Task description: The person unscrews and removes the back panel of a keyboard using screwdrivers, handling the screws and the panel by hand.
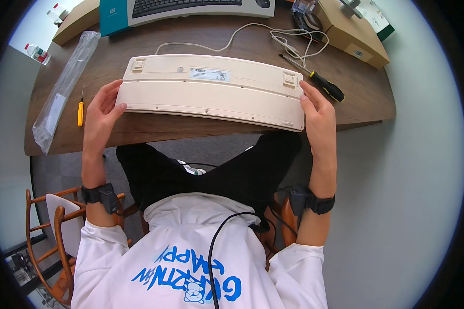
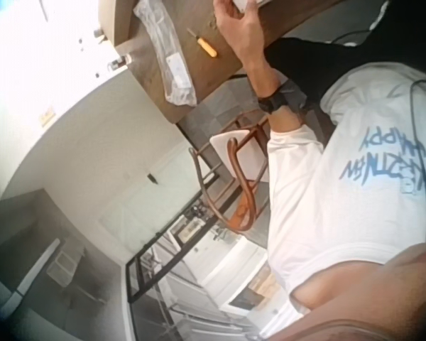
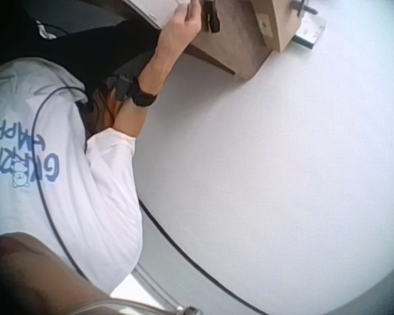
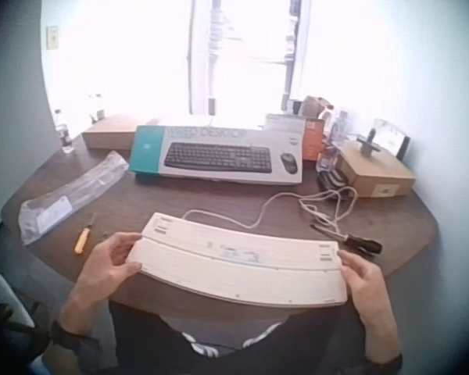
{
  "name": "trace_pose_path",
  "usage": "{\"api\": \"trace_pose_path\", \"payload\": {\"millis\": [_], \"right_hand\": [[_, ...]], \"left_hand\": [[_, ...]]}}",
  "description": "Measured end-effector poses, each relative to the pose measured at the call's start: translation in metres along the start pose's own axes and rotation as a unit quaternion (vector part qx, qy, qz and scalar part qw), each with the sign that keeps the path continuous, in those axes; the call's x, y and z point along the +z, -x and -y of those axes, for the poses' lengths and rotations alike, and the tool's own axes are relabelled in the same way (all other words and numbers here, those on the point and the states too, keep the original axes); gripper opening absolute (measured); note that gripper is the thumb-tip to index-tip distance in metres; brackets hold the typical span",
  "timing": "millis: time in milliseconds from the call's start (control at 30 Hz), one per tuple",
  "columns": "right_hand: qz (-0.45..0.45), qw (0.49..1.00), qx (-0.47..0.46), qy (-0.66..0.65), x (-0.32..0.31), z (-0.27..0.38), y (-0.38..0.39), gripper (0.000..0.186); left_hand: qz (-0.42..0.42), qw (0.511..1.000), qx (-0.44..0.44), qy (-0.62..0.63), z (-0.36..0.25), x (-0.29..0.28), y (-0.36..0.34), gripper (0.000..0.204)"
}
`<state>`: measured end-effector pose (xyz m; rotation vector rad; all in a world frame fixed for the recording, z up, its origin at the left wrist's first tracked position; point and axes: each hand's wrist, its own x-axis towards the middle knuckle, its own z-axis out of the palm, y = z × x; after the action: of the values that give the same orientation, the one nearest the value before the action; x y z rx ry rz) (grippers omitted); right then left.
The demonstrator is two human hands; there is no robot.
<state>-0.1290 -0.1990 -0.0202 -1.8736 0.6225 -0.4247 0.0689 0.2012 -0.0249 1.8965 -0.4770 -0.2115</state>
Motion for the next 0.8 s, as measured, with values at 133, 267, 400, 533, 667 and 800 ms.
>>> {"api": "trace_pose_path", "payload": {"millis": [133, 267, 400, 533, 667, 800], "right_hand": [[0.006, 0.999, 0.002, -0.048, 0.002, -0.001, -0.002, 0.04], [0.005, 0.994, 0.03, -0.109, 0.0, -0.004, -0.003, 0.04], [-0.006, 0.986, 0.061, -0.155, -0.002, 0.0, -0.002, 0.039], [-0.012, 0.981, 0.092, -0.169, -0.004, 0.004, -0.001, 0.04], [-0.015, 0.978, 0.094, -0.184, -0.005, 0.003, -0.002, 0.042], [-0.02, 0.968, 0.094, -0.232, -0.011, -0.004, -0.004, 0.042]], "left_hand": [[0.012, 0.997, 0.028, -0.074, 0.004, 0.003, 0.003, 0.063], [0.01, 0.996, 0.034, -0.086, 0.005, 0.004, 0.002, 0.065], [0.017, 0.998, 0.011, -0.06, 0.002, 0.003, 0.002, 0.063], [0.012, 1.0, -0.005, 0.003, 0.003, -0.001, 0.001, 0.054], [0.007, 1.0, 0.0, 0.02, 0.007, -0.002, 0.001, 0.054], [0.021, 0.998, 0.035, -0.042, 0.002, 0.0, 0.005, 0.06]]}}
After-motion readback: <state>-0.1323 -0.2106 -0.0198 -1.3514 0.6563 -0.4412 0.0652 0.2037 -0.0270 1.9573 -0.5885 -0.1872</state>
